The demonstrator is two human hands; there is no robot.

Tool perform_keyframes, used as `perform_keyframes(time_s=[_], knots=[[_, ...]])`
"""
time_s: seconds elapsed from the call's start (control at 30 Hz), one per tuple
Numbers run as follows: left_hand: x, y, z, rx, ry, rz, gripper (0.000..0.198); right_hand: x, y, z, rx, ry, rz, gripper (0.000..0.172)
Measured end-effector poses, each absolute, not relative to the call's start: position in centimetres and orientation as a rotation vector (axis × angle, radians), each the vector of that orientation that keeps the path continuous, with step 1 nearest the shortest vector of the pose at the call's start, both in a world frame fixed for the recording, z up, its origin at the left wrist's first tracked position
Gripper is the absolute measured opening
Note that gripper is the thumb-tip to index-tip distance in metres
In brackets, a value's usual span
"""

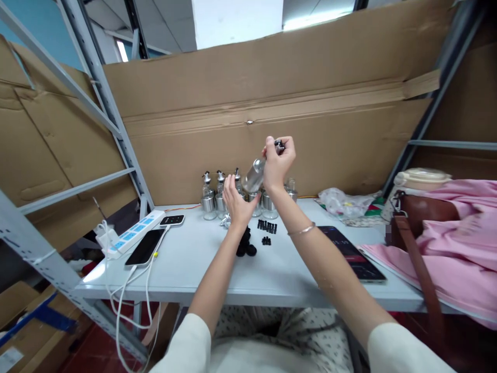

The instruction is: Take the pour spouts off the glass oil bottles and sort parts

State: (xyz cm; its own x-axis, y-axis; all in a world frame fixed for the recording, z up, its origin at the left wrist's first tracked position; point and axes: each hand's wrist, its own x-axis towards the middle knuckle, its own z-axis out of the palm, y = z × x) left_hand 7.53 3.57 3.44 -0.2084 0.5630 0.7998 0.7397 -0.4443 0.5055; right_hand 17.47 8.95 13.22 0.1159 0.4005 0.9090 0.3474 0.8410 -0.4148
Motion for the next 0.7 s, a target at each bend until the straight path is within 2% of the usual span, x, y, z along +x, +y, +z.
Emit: perform_keyframes(time_s=[0.1, 0.27, 0.5, 0.7], knots=[[7.8, 2.7, 3.1, -2.088, -1.626, -1.658, 0.079, 15.6, 4.7, 11.7, -0.590, -1.375, 0.162, 0.036], [7.1, 2.4, 2.3, -2.190, -1.788, -1.726, 0.066, 13.9, 3.0, 11.4, -0.623, -1.507, 0.251, 0.042], [6.2, 3.2, 1.9, -1.966, -1.757, -1.764, 0.058, 16.5, 5.1, 11.2, -0.875, -1.531, 0.008, 0.052], [5.6, 2.7, 2.5, -2.535, -1.687, -1.754, 0.055, 18.2, 5.1, 11.8, -1.159, -1.565, -0.082, 0.054]])
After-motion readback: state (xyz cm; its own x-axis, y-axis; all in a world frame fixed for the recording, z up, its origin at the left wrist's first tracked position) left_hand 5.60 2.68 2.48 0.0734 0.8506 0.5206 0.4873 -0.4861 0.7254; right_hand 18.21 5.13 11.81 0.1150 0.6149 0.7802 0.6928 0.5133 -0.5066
